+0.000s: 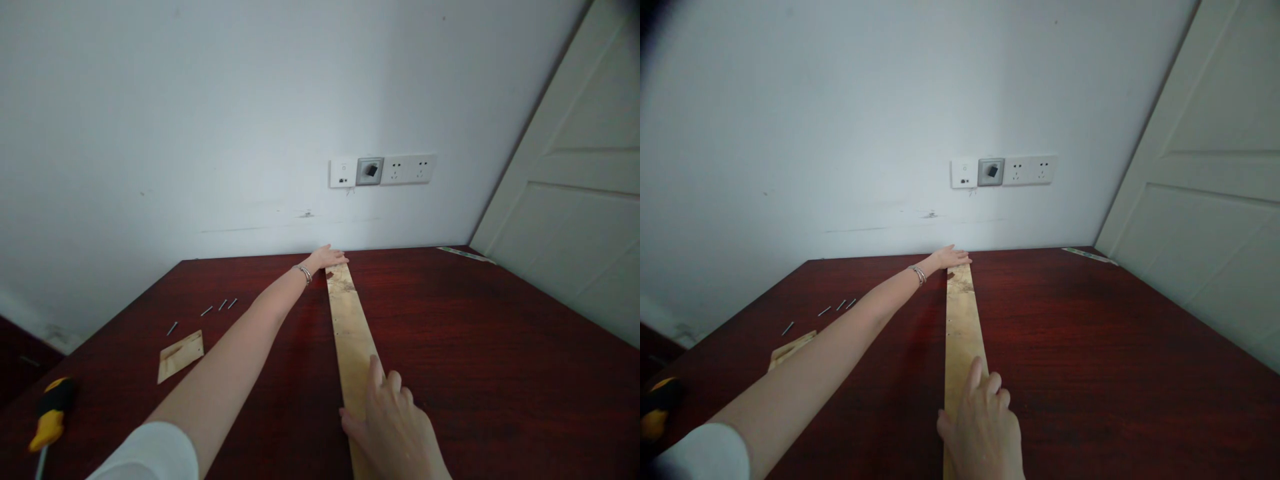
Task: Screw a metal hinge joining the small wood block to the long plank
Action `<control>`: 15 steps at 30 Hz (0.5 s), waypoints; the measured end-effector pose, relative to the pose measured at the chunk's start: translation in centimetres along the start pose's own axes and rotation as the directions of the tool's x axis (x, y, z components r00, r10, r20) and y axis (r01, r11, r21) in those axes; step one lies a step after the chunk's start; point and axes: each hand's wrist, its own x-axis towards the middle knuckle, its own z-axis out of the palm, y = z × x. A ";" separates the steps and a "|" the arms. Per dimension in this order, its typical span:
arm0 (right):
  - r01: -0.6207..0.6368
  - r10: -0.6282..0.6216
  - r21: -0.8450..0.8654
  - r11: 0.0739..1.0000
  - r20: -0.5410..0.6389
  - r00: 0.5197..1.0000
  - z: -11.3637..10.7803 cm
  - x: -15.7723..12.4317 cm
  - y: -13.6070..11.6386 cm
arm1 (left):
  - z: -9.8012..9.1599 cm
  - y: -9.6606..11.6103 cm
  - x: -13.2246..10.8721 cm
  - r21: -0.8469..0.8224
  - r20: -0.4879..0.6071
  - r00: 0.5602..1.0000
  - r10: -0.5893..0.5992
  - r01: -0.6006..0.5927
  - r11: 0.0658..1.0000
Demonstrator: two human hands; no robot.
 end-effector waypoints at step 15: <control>0.511 -0.511 0.162 0.844 -0.048 0.859 -6.3 7.1 3.1 | -5.8 -5.7 -15.4 0.045 0.035 0.961 -0.274 0.273 0.961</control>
